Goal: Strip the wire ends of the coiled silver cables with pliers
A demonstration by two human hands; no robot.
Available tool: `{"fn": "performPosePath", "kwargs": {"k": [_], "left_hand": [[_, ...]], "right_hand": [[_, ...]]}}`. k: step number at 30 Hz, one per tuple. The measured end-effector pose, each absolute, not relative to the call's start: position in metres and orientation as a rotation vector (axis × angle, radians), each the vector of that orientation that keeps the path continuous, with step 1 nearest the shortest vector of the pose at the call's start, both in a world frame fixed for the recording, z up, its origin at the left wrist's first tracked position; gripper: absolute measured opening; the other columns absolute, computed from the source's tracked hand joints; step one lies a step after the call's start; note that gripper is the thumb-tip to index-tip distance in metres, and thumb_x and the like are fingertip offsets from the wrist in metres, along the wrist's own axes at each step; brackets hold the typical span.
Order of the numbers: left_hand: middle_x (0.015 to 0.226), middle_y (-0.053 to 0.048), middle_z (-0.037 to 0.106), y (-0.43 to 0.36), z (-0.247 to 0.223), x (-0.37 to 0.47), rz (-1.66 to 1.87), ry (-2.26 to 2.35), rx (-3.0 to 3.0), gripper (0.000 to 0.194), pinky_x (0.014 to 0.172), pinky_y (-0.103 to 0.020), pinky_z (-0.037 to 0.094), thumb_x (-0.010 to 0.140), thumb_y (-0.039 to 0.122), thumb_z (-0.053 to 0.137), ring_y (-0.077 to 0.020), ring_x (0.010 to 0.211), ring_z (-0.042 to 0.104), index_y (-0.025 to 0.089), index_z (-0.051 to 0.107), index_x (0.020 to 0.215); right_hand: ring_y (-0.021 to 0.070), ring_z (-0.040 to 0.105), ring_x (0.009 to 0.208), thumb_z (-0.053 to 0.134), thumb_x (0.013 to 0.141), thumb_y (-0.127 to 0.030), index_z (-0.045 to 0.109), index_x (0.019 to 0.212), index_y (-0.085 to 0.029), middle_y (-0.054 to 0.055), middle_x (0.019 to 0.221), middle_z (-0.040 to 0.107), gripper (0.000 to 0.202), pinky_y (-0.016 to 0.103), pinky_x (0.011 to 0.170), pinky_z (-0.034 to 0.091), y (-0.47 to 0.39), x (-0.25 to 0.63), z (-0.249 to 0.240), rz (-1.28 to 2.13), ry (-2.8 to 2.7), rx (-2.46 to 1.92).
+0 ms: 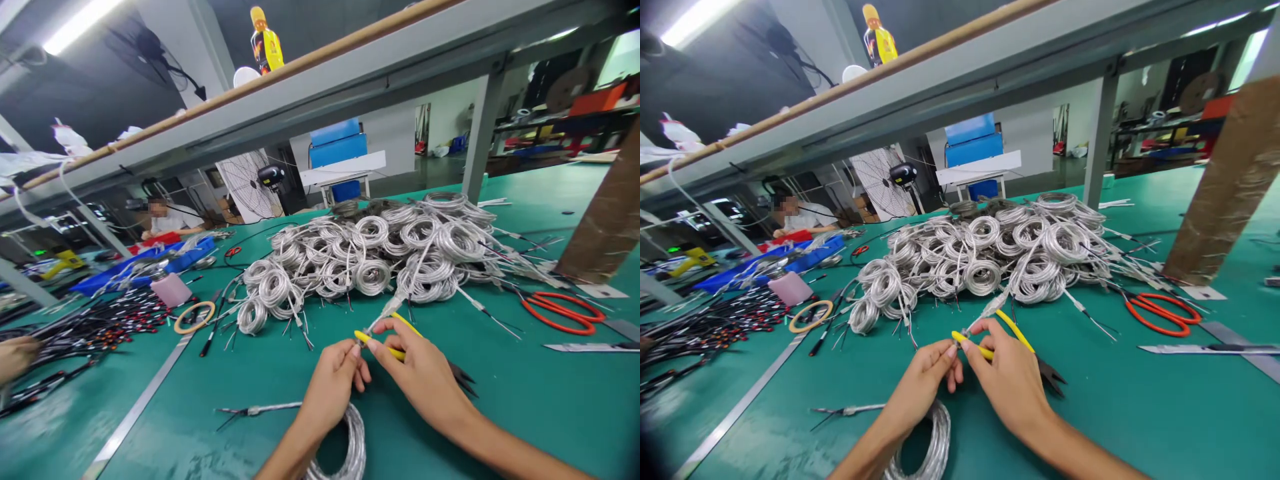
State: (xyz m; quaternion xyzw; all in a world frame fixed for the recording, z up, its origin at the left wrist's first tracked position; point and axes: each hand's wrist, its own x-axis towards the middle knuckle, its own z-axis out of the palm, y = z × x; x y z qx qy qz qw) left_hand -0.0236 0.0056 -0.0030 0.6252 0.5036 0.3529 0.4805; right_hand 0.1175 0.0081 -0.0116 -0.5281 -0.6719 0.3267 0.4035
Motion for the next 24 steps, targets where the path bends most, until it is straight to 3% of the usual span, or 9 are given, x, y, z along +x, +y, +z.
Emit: {"fn": "performPosePath", "kwargs": {"k": [4,9,17,21,24], "left_hand": [[0.05,0.002,0.047,0.006,-0.002,-0.023,0.882,1.226,1.488,0.037,0.047,-0.022,0.028,0.078,0.048,0.041,-0.0076,0.041,0.035,0.016,0.046,0.06],[0.059,-0.001,0.052,0.004,0.001,-0.02,0.961,1.205,1.482,0.034,0.052,-0.023,0.032,0.082,0.044,0.036,-0.0101,0.048,0.04,0.016,0.047,0.067],[0.062,-0.004,0.054,-0.002,0.002,-0.011,0.796,1.704,1.902,0.026,0.056,-0.026,0.029,0.083,0.028,0.035,-0.0158,0.057,0.047,0.019,0.049,0.063],[0.048,0.002,0.043,0.009,-0.006,-0.015,0.813,1.43,1.624,0.032,0.047,-0.023,0.026,0.082,0.034,0.034,-0.0104,0.043,0.037,0.017,0.044,0.056],[0.046,0.004,0.034,0.013,-0.008,-0.018,0.839,1.355,1.646,0.037,0.046,-0.022,0.021,0.08,0.038,0.038,-0.0083,0.044,0.028,0.018,0.038,0.049]], "right_hand": [[0.0088,0.033,0.042,0.046,0.08,-0.041,0.05,0.099,-0.017,-0.007,0.05,0.042,0.03,0.02,0.04,0.022,0.011,0.115,-0.011,0.938,-1.599,-1.246],[0.0097,0.038,0.046,0.046,0.081,-0.04,0.049,0.111,-0.014,-0.005,0.052,0.044,0.04,0.02,0.043,0.027,0.013,0.112,-0.008,0.988,-1.563,-1.171],[0.0111,0.045,0.051,0.047,0.082,-0.038,0.058,0.11,-0.017,-0.001,0.059,0.053,0.037,0.022,0.049,0.036,0.017,0.122,-0.017,0.775,-1.756,-1.108],[0.0117,0.045,0.05,0.048,0.081,-0.037,0.054,0.118,-0.017,-0.002,0.057,0.053,0.042,0.023,0.048,0.034,0.02,0.125,-0.019,0.783,-1.824,-1.161],[0.0112,0.042,0.05,0.05,0.08,-0.037,0.055,0.116,-0.016,-0.003,0.055,0.049,0.042,0.022,0.048,0.032,0.022,0.124,-0.02,0.82,-1.802,-1.172]]}}
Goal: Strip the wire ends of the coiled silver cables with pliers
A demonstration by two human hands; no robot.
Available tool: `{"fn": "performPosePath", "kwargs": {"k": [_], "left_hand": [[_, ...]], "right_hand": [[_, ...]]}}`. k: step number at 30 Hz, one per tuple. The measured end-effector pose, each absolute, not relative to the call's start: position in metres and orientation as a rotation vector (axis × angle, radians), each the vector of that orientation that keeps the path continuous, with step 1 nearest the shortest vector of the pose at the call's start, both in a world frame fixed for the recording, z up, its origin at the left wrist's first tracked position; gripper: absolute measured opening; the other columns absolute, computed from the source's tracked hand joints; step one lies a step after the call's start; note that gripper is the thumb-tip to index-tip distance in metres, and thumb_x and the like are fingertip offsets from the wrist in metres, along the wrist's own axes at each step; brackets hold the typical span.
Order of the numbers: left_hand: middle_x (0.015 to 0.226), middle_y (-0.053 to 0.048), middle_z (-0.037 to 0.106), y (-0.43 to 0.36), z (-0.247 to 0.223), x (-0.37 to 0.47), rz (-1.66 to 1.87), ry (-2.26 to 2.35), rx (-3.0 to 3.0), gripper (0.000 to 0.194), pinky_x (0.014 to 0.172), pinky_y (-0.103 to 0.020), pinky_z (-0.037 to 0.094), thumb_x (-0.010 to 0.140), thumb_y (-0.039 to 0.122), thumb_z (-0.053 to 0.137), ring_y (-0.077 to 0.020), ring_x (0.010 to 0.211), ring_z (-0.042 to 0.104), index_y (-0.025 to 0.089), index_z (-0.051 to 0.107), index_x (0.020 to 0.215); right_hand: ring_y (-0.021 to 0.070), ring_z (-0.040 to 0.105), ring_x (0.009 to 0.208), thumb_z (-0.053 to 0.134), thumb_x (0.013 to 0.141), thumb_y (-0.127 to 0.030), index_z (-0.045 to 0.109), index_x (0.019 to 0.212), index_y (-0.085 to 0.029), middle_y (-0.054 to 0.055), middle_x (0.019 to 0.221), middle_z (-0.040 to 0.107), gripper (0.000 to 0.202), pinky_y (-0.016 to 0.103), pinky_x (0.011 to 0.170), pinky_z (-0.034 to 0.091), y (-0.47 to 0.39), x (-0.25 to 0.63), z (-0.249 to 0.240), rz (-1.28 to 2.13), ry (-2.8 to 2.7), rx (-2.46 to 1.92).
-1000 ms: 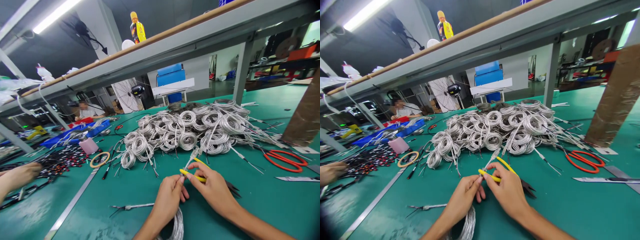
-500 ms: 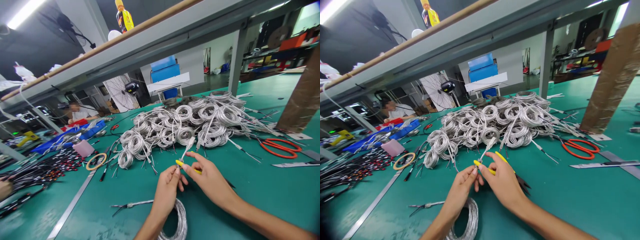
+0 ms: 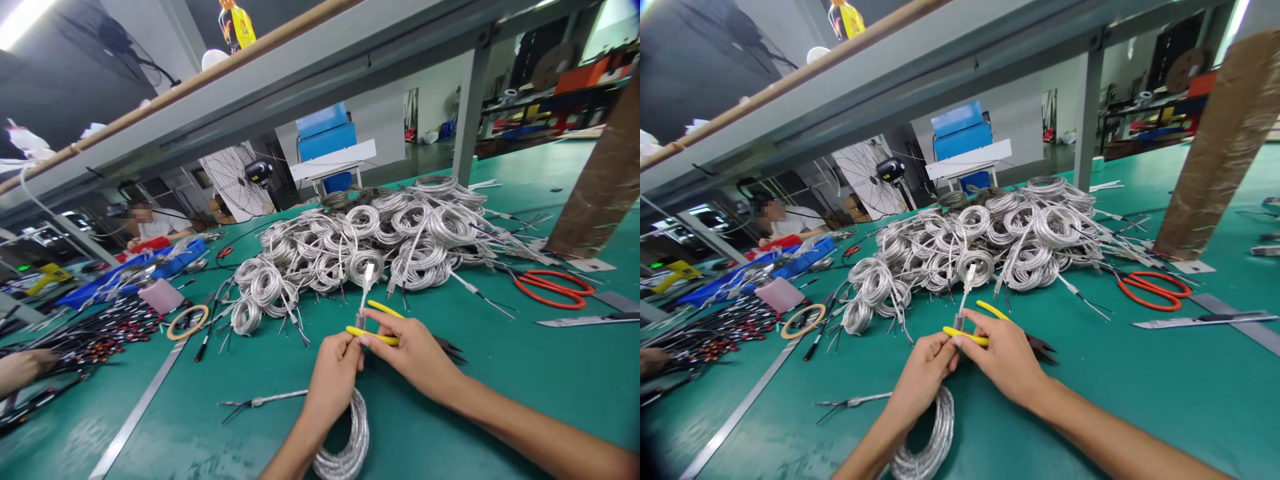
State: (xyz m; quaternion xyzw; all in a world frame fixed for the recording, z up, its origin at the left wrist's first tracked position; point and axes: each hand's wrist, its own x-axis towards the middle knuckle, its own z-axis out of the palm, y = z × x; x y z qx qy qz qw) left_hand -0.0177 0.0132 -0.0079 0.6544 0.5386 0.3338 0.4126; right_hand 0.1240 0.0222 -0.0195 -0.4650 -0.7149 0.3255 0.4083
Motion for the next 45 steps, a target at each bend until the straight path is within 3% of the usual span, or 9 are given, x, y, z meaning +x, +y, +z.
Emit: {"fn": "performPosePath", "kwargs": {"k": [10,13,16,20,24,30,33,39,45], "left_hand": [[0.053,0.005,0.027,0.009,-0.007,-0.013,0.874,1.264,1.612,0.03,0.046,-0.023,0.017,0.081,0.035,0.038,-0.0082,0.05,0.021,0.017,0.036,0.056],[0.055,0.005,0.028,0.007,-0.005,-0.013,0.875,1.273,1.66,0.031,0.048,-0.022,0.019,0.083,0.033,0.036,-0.0087,0.052,0.022,0.016,0.037,0.057],[0.055,0.005,0.027,0.003,-0.002,-0.012,0.841,1.279,1.708,0.033,0.048,-0.022,0.018,0.085,0.034,0.034,-0.0088,0.053,0.023,0.015,0.043,0.059],[0.055,0.004,0.031,-0.002,-0.001,-0.01,0.821,1.34,1.707,0.033,0.048,-0.022,0.019,0.086,0.037,0.034,-0.0094,0.052,0.028,0.014,0.054,0.075],[0.052,0.006,0.03,0.002,-0.004,-0.012,0.84,1.29,1.647,0.033,0.046,-0.022,0.019,0.086,0.04,0.033,-0.0086,0.048,0.026,0.015,0.05,0.072],[0.049,0.008,0.025,0.011,-0.005,-0.02,0.783,1.109,1.493,0.04,0.042,-0.022,0.015,0.08,0.052,0.039,-0.0064,0.044,0.017,0.018,0.033,0.059],[0.049,0.008,0.026,0.01,-0.003,-0.02,0.773,1.105,1.515,0.04,0.043,-0.022,0.016,0.081,0.049,0.039,-0.0064,0.044,0.018,0.018,0.034,0.058],[0.05,0.007,0.028,0.006,-0.001,-0.016,0.763,1.152,1.56,0.035,0.044,-0.022,0.016,0.085,0.041,0.034,-0.0078,0.046,0.021,0.013,0.052,0.076],[0.055,0.005,0.032,0.007,-0.008,-0.016,0.853,1.265,1.647,0.029,0.047,-0.022,0.02,0.084,0.035,0.037,-0.0086,0.051,0.026,0.015,0.045,0.065]], "right_hand": [[0.009,0.032,0.044,0.05,0.081,-0.044,0.057,0.107,-0.018,-0.006,0.049,0.038,0.037,0.02,0.043,0.021,0.022,0.123,-0.019,0.867,-1.801,-1.188],[0.0113,0.043,0.048,0.051,0.079,-0.043,0.06,0.103,-0.019,-0.003,0.054,0.05,0.035,0.021,0.045,0.028,0.02,0.124,-0.018,0.751,-1.795,-1.233],[0.0151,0.054,0.064,0.05,0.08,-0.042,0.065,0.094,-0.019,0.002,0.074,0.064,0.031,0.024,0.058,0.039,0.024,0.127,-0.015,0.742,-1.757,-1.204],[0.0121,0.05,0.055,0.042,0.084,-0.043,0.066,0.074,-0.018,0.001,0.063,0.061,0.036,0.021,0.052,0.036,0.029,0.129,-0.012,0.708,-1.745,-1.196],[0.0108,0.046,0.051,0.042,0.084,-0.044,0.066,0.088,-0.018,0.001,0.062,0.058,0.036,0.021,0.047,0.031,0.026,0.129,-0.013,0.751,-1.735,-1.155],[0.0082,0.028,0.043,0.054,0.077,-0.041,0.056,0.108,-0.016,-0.007,0.047,0.035,0.04,0.019,0.041,0.018,0.02,0.13,-0.019,0.857,-1.83,-1.154],[0.0085,0.031,0.044,0.053,0.078,-0.043,0.057,0.106,-0.017,-0.006,0.048,0.039,0.038,0.02,0.042,0.021,0.022,0.13,-0.019,0.852,-1.819,-1.155],[0.0119,0.048,0.054,0.041,0.084,-0.044,0.066,0.079,-0.02,-0.001,0.062,0.059,0.036,0.021,0.052,0.033,0.03,0.131,-0.012,0.719,-1.797,-1.191],[0.0109,0.041,0.046,0.049,0.08,-0.043,0.059,0.106,-0.018,-0.003,0.052,0.05,0.038,0.021,0.043,0.025,0.022,0.13,-0.013,0.81,-1.824,-1.192]]}}
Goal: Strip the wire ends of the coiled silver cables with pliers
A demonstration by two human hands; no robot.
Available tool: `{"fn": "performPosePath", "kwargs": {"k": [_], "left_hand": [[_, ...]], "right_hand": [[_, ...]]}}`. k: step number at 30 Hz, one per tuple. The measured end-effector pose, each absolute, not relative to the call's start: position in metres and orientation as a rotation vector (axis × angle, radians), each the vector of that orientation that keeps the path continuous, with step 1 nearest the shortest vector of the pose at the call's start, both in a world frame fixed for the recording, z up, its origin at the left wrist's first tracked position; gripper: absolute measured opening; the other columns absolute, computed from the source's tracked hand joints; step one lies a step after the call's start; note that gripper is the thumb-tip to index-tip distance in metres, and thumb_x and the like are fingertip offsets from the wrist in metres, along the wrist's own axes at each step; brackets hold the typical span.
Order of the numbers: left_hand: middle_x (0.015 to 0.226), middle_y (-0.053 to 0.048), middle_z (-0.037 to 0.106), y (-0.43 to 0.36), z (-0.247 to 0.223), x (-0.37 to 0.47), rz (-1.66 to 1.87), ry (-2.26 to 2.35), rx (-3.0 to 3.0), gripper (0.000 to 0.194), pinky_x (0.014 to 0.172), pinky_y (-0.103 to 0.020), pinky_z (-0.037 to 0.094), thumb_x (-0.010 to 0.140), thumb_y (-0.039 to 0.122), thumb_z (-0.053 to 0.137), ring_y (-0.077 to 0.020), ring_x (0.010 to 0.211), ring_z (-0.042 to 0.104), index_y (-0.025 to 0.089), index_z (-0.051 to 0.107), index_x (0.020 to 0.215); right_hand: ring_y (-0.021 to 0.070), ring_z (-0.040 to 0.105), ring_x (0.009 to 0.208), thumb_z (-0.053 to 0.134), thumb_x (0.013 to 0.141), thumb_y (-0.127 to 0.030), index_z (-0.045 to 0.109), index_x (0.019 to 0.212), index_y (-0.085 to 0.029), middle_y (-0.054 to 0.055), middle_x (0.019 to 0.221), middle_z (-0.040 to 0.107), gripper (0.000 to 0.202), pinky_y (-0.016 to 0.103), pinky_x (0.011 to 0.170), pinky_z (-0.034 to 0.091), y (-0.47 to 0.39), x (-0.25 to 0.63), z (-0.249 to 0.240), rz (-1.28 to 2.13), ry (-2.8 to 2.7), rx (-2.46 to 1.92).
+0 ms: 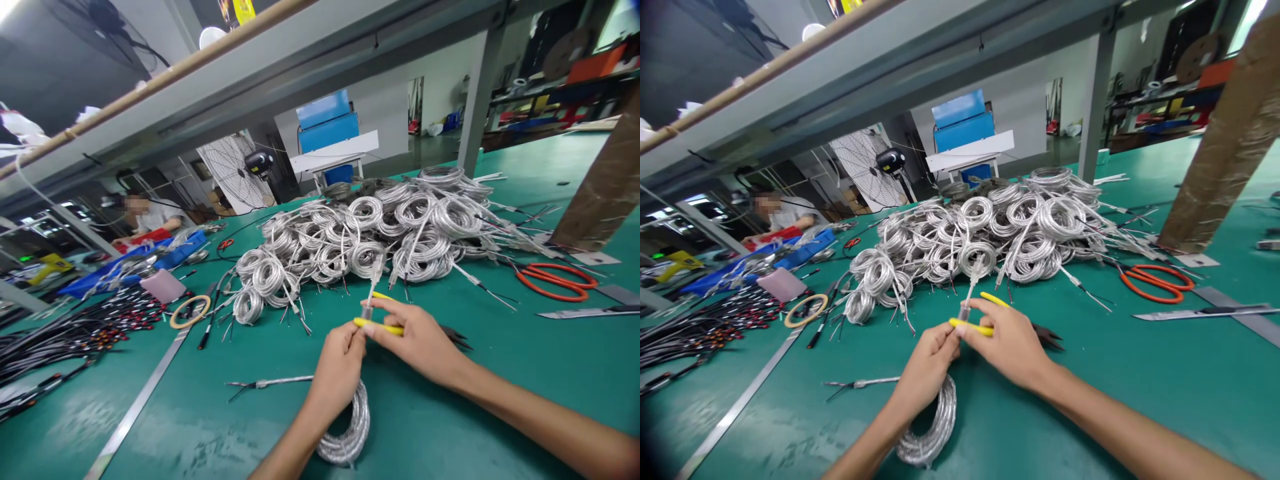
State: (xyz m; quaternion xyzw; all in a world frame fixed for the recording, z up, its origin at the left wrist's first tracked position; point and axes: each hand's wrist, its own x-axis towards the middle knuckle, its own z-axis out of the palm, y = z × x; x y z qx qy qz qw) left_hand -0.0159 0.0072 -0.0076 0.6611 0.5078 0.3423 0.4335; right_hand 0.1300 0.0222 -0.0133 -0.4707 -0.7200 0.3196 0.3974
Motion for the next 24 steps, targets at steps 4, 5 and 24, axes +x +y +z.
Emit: {"fn": "performPosePath", "kwargs": {"k": [4,5,24], "left_hand": [[0.058,0.004,0.033,0.007,-0.006,-0.015,0.872,1.301,1.689,0.026,0.049,-0.022,0.019,0.083,0.03,0.037,-0.0091,0.054,0.025,0.015,0.044,0.062],[0.057,0.004,0.031,0.006,-0.005,-0.015,0.87,1.31,1.696,0.028,0.049,-0.023,0.018,0.083,0.031,0.037,-0.009,0.054,0.024,0.015,0.043,0.062],[0.054,0.004,0.039,-0.003,0.0,-0.012,0.933,1.373,1.701,0.029,0.047,-0.021,0.023,0.086,0.036,0.036,-0.0081,0.048,0.032,0.014,0.053,0.075]], "right_hand": [[0.0095,0.035,0.044,0.052,0.079,-0.04,0.054,0.112,-0.02,-0.006,0.048,0.042,0.039,0.02,0.042,0.021,0.015,0.128,-0.016,0.75,-1.872,-1.216],[0.0098,0.036,0.044,0.051,0.08,-0.041,0.055,0.112,-0.02,-0.005,0.048,0.044,0.039,0.02,0.042,0.022,0.015,0.128,-0.016,0.731,-1.867,-1.213],[0.0106,0.039,0.046,0.045,0.082,-0.043,0.059,0.109,-0.018,-0.002,0.054,0.051,0.04,0.022,0.046,0.029,0.018,0.13,-0.013,0.773,-1.758,-1.154]]}}
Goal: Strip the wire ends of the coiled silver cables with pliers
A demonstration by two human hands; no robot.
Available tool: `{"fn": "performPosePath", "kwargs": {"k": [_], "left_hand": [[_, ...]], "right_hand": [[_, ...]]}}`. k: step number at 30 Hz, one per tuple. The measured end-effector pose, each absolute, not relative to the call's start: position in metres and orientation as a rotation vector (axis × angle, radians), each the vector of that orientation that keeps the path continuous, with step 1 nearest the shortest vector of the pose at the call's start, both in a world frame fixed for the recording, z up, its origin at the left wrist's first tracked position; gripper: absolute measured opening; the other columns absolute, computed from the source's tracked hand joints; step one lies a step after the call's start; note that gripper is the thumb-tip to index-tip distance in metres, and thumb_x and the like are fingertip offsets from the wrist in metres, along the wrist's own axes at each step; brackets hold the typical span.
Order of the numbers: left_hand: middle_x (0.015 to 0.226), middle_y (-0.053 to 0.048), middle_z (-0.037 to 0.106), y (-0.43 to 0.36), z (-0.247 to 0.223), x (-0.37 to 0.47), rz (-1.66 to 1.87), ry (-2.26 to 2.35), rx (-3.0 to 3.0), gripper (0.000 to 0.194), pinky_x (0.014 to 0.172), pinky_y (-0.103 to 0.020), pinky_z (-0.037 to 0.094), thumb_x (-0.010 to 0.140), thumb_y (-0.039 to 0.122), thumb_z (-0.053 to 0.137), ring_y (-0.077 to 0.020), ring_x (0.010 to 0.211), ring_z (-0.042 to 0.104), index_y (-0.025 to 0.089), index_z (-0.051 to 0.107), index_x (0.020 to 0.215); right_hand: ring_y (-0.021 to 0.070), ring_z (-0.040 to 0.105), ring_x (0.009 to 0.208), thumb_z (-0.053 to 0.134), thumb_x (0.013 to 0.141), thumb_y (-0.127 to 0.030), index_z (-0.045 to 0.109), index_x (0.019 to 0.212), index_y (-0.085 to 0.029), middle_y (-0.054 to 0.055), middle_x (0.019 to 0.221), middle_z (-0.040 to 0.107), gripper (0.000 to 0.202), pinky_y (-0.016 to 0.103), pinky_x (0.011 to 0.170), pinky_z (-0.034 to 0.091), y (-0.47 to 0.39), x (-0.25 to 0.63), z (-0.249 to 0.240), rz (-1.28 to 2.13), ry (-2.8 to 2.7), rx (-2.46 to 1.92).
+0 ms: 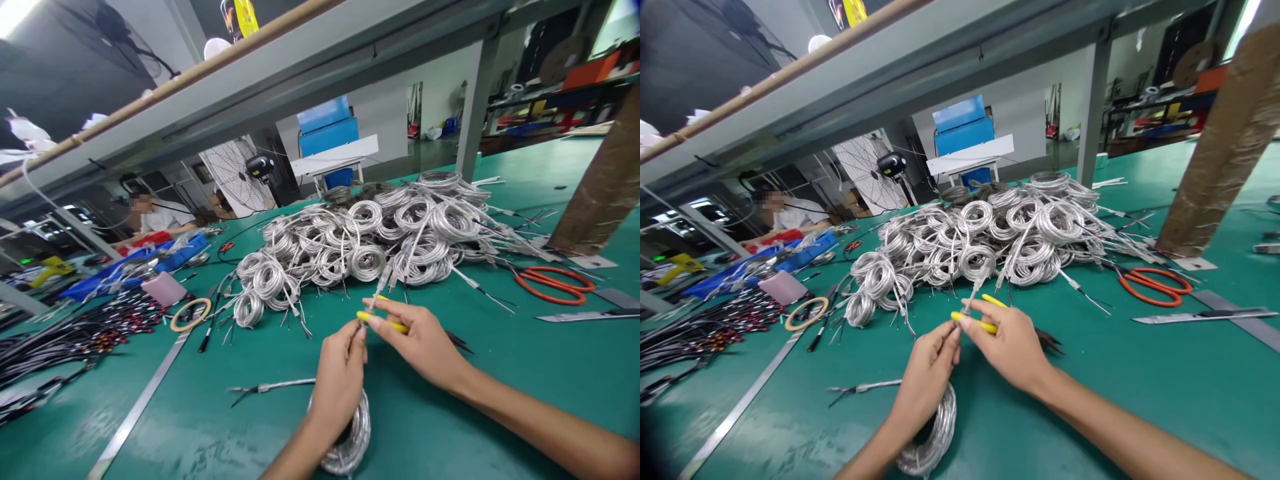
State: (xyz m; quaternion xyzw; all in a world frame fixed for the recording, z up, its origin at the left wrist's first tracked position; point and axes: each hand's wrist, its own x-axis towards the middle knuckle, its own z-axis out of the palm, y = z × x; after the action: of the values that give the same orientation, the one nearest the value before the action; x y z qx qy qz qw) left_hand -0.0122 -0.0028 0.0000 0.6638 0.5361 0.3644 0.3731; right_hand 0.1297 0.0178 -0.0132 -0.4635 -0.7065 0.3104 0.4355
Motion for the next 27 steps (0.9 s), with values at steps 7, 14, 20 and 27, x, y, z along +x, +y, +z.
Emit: {"fn": "performPosePath", "kwargs": {"k": [7,14,20,27], "left_hand": [[0.048,0.01,0.025,0.009,0.004,-0.015,0.819,1.106,1.364,0.049,0.04,-0.021,0.01,0.073,0.06,0.047,-0.0044,0.041,0.013,0.011,0.051,0.079],[0.049,0.009,0.024,0.004,0.005,-0.012,0.834,1.116,1.471,0.044,0.042,-0.022,0.012,0.08,0.05,0.043,-0.0058,0.044,0.016,0.009,0.055,0.085],[0.05,0.009,0.023,0.002,0.003,-0.009,0.876,1.153,1.464,0.044,0.042,-0.022,0.013,0.079,0.052,0.044,-0.0063,0.044,0.017,0.009,0.053,0.086],[0.049,0.008,0.028,0.005,0.0,-0.011,0.922,1.214,1.471,0.04,0.042,-0.021,0.015,0.078,0.053,0.043,-0.0061,0.044,0.021,0.014,0.045,0.066]], "right_hand": [[0.0093,0.034,0.046,0.05,0.081,-0.042,0.056,0.113,-0.017,-0.006,0.05,0.038,0.041,0.021,0.043,0.024,0.014,0.127,-0.018,0.783,-1.794,-1.174],[0.0141,0.052,0.057,0.044,0.084,-0.044,0.067,0.082,-0.02,0.0,0.062,0.06,0.033,0.023,0.055,0.036,0.024,0.129,-0.013,0.726,-1.763,-1.175],[0.0141,0.054,0.061,0.039,0.086,-0.043,0.067,0.078,-0.02,0.001,0.068,0.063,0.038,0.023,0.055,0.037,0.025,0.13,-0.009,0.737,-1.743,-1.158],[0.0097,0.036,0.042,0.049,0.082,-0.041,0.055,0.115,-0.018,-0.006,0.046,0.044,0.04,0.021,0.042,0.024,0.013,0.126,-0.016,0.684,-1.867,-1.215]]}}
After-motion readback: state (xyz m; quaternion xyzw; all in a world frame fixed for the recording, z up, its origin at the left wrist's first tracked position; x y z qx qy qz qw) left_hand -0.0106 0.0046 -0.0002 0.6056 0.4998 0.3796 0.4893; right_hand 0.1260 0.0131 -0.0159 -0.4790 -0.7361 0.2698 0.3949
